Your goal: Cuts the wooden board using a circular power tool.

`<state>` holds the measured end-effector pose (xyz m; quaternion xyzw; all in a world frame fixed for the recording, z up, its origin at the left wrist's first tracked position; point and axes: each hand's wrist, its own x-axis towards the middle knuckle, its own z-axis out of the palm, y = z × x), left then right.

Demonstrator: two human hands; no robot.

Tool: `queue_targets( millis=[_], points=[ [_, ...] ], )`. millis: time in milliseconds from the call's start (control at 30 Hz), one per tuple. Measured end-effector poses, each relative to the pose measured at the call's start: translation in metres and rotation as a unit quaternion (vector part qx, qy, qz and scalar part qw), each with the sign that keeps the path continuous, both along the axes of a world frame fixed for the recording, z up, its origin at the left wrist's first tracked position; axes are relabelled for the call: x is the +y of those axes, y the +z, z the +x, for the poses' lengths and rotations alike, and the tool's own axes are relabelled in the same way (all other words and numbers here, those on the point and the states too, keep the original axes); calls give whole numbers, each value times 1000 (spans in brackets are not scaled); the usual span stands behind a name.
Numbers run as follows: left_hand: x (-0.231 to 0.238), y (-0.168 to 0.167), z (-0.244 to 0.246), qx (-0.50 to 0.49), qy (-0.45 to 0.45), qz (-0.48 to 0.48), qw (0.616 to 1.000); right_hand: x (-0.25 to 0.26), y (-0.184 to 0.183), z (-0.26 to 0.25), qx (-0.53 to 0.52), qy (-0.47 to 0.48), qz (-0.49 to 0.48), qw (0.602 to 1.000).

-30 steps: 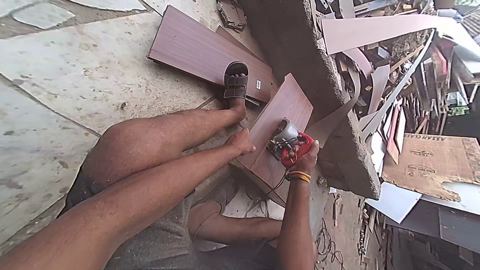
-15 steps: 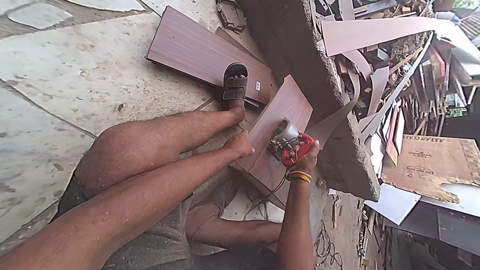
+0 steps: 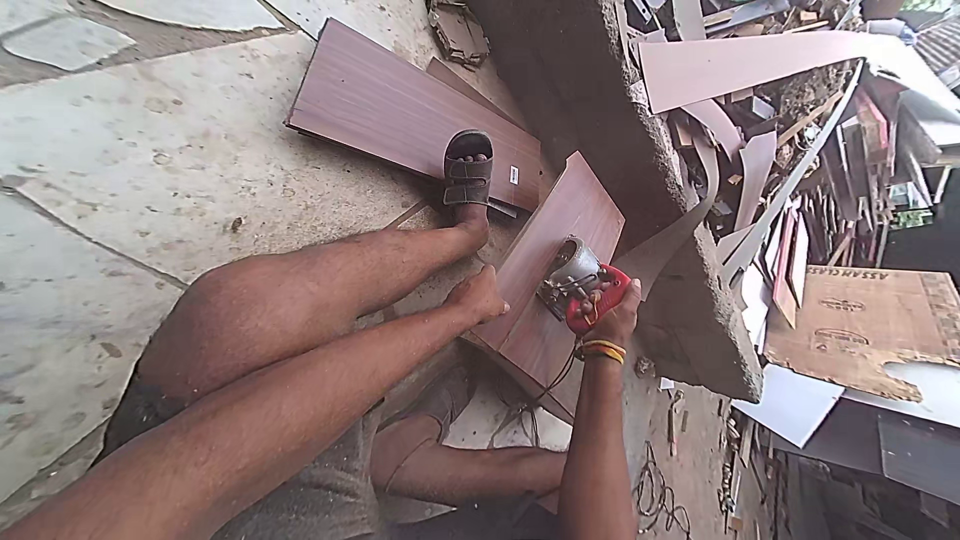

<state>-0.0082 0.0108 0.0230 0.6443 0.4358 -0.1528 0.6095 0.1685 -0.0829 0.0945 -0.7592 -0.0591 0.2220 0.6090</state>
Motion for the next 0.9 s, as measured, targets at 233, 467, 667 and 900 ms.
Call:
queue_targets(
  millis=[233, 467, 667, 900],
  points=[
    [0, -1, 0, 5, -5, -2, 1000, 4, 0, 3, -2, 8, -5, 1000],
    [0, 0, -1, 5, -4, 0, 1000, 8, 0, 6, -8, 2, -7, 1000],
    [0, 3, -1, 6, -7, -2, 1000, 11, 1, 9, -10, 1, -18, 1000],
    [0, 1, -1, 6, -1, -7, 1000, 13, -2, 17, -10, 10, -14, 1000]
  ],
)
